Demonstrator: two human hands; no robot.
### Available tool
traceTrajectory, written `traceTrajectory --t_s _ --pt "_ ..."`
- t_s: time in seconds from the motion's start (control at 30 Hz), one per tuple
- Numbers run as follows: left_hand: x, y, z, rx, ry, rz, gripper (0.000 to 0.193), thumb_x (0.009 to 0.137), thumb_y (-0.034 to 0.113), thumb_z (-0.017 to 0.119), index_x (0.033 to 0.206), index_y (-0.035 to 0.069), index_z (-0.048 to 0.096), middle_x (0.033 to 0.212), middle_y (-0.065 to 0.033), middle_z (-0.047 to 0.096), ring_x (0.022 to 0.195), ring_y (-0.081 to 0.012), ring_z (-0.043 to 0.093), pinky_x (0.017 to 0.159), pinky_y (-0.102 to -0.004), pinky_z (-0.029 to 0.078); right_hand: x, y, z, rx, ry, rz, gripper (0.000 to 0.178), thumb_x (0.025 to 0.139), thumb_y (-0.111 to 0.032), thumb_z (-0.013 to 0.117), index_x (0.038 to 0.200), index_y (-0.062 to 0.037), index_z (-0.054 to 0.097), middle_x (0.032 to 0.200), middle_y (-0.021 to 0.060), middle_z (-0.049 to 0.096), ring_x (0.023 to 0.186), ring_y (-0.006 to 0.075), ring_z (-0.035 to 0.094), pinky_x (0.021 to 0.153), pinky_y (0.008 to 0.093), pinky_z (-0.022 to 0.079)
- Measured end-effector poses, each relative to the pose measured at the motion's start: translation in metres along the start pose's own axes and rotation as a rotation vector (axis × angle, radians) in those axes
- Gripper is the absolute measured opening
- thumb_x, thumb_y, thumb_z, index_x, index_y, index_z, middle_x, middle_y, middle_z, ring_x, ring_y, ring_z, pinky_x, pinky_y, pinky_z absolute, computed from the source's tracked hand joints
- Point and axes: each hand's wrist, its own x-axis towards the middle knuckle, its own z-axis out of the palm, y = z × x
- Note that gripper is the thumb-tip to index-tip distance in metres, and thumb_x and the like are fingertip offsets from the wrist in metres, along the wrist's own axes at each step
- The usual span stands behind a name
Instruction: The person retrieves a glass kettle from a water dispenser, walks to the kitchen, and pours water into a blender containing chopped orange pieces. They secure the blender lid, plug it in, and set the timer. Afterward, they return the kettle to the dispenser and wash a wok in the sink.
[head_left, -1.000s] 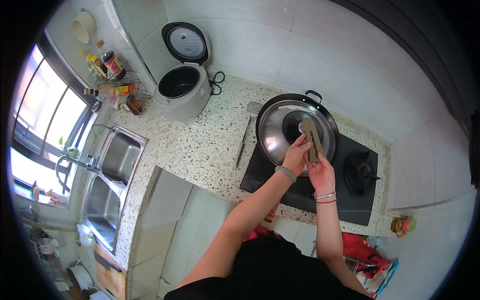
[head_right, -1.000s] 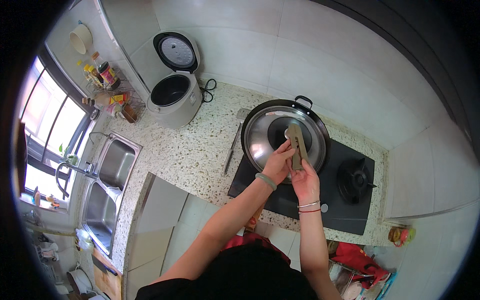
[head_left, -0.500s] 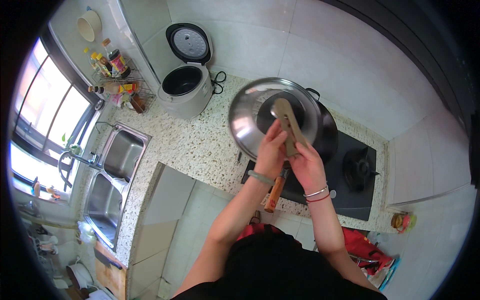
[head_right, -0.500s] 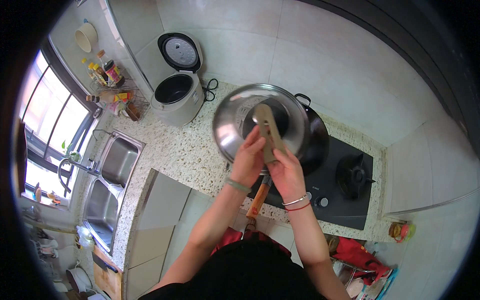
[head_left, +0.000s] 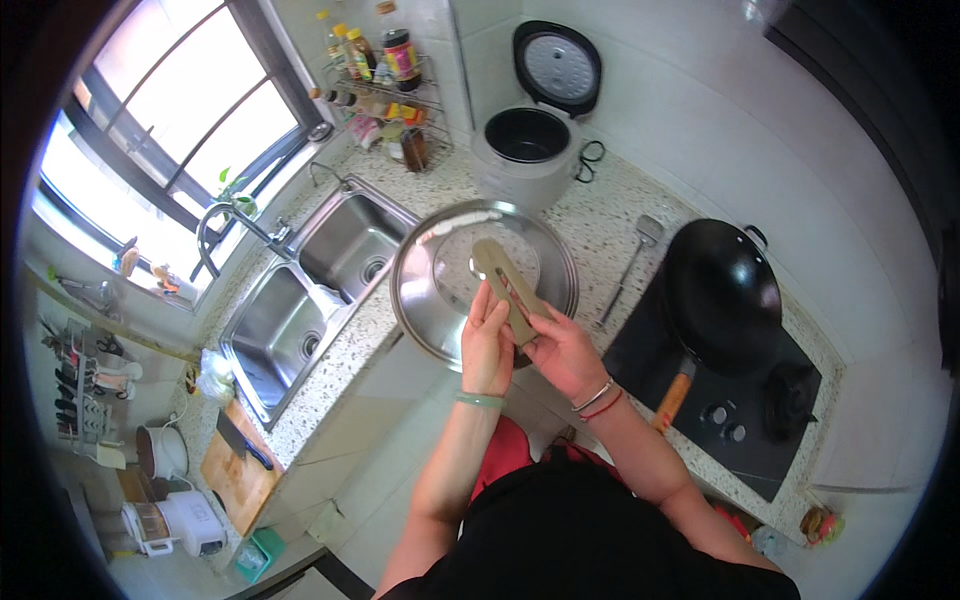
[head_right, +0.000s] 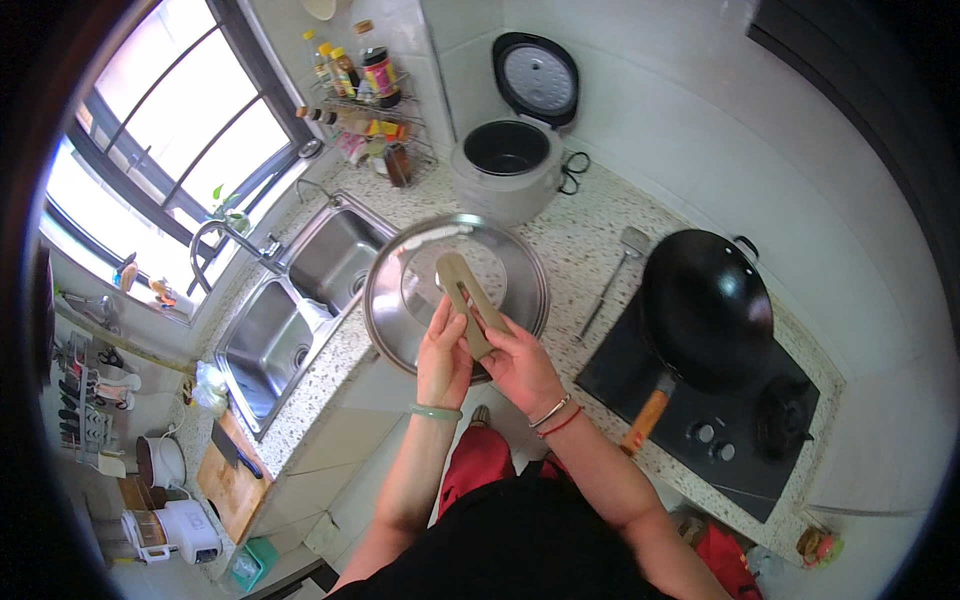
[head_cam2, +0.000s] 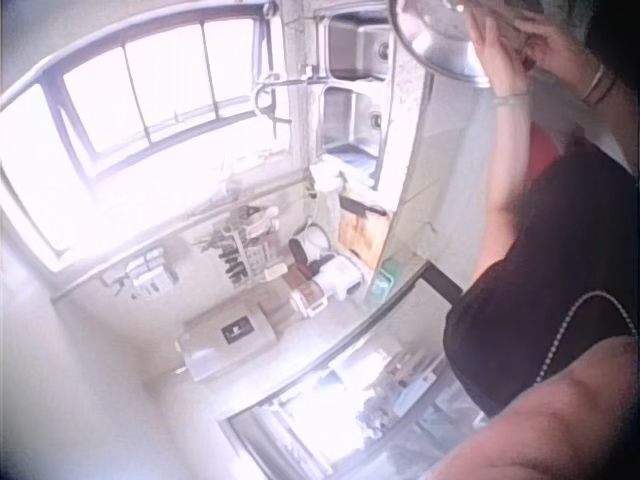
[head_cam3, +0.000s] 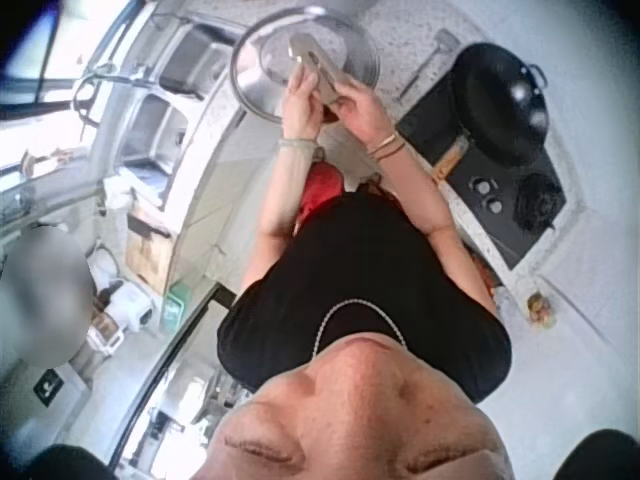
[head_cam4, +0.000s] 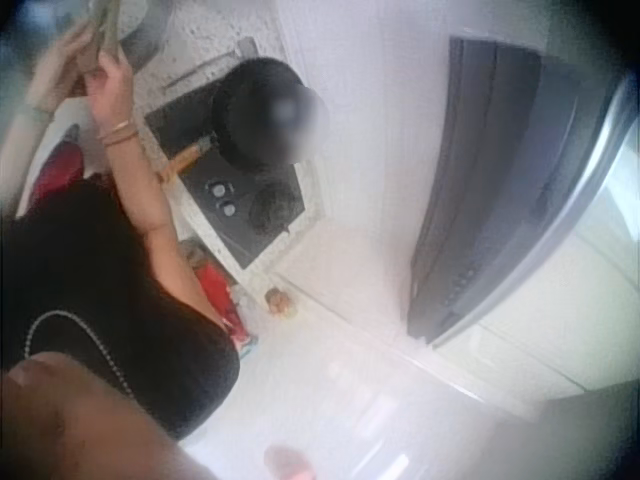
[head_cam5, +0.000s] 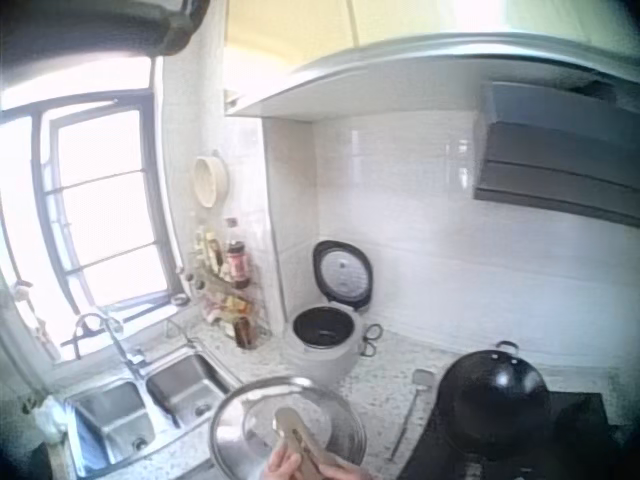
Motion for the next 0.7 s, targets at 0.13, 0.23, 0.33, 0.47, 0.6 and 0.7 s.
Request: traceTrajectory --t_s 0.13,0.23,0.33,0.47,0.6,0.7 --pt "0.038 0.015 -0.061 -0.013 0.088 -0.012 0.051 0.096 0.000 0.047 0.145 0.000 0.032 0.137 -0.0110 0.050 0.123 -0.0201 0.050 0.104 -0.0338 0.043 0.057 0.046 -0.022 0.021 0.011 0.067 0.041 0.098 -0.005 0.046 0.139 0.0000 0.042 0.130 0.0079 0.054 0.118 0.0164 0.053 0.101 0.0316 0.043" --pt "0.075 0.024 -0.096 -0.030 0.081 -0.035 0.052 0.096 -0.001 0.046 0.146 0.000 0.031 0.139 -0.0108 0.048 0.125 -0.0208 0.050 0.105 -0.0338 0.042 0.098 0.068 -0.031 0.017 0.071 0.074 0.043 0.097 -0.005 0.046 0.140 -0.0004 0.041 0.132 0.0082 0.053 0.120 0.0166 0.052 0.103 0.0324 0.042" --pt "0.108 0.030 -0.123 -0.021 0.055 -0.055 0.051 0.096 0.000 0.045 0.145 0.000 0.032 0.139 -0.0109 0.048 0.125 -0.0205 0.049 0.105 -0.0335 0.041 0.133 0.083 -0.037 -0.016 0.094 0.046 0.044 0.097 -0.005 0.046 0.141 -0.0005 0.040 0.134 0.0084 0.052 0.122 0.0169 0.050 0.104 0.0334 0.041" --pt "0.144 0.035 -0.148 0.006 0.076 -0.106 0.049 0.097 0.001 0.044 0.145 0.000 0.034 0.139 -0.0104 0.048 0.125 -0.0200 0.049 0.106 -0.0336 0.040 0.170 0.096 -0.045 -0.031 0.163 0.040 0.046 0.097 -0.004 0.046 0.142 -0.0005 0.039 0.136 0.0084 0.050 0.123 0.0171 0.049 0.105 0.0338 0.040" --pt "0.164 0.043 -0.161 0.003 0.079 -0.165 0.051 0.097 0.000 0.045 0.146 0.001 0.032 0.141 -0.0098 0.047 0.126 -0.0200 0.048 0.106 -0.0337 0.040 0.192 0.106 -0.055 -0.032 0.202 0.041 0.046 0.097 -0.004 0.047 0.142 -0.0006 0.038 0.137 0.0082 0.050 0.124 0.0173 0.048 0.106 0.0339 0.039" --pt "0.175 0.046 -0.168 0.003 0.083 -0.181 0.052 0.096 0.000 0.045 0.147 0.002 0.031 0.141 -0.0094 0.047 0.126 -0.0200 0.048 0.106 -0.0336 0.040 0.204 0.109 -0.057 -0.028 0.214 0.038 0.047 0.097 -0.004 0.047 0.142 -0.0013 0.038 0.136 0.0079 0.050 0.125 0.0174 0.047 0.106 0.0341 0.038"
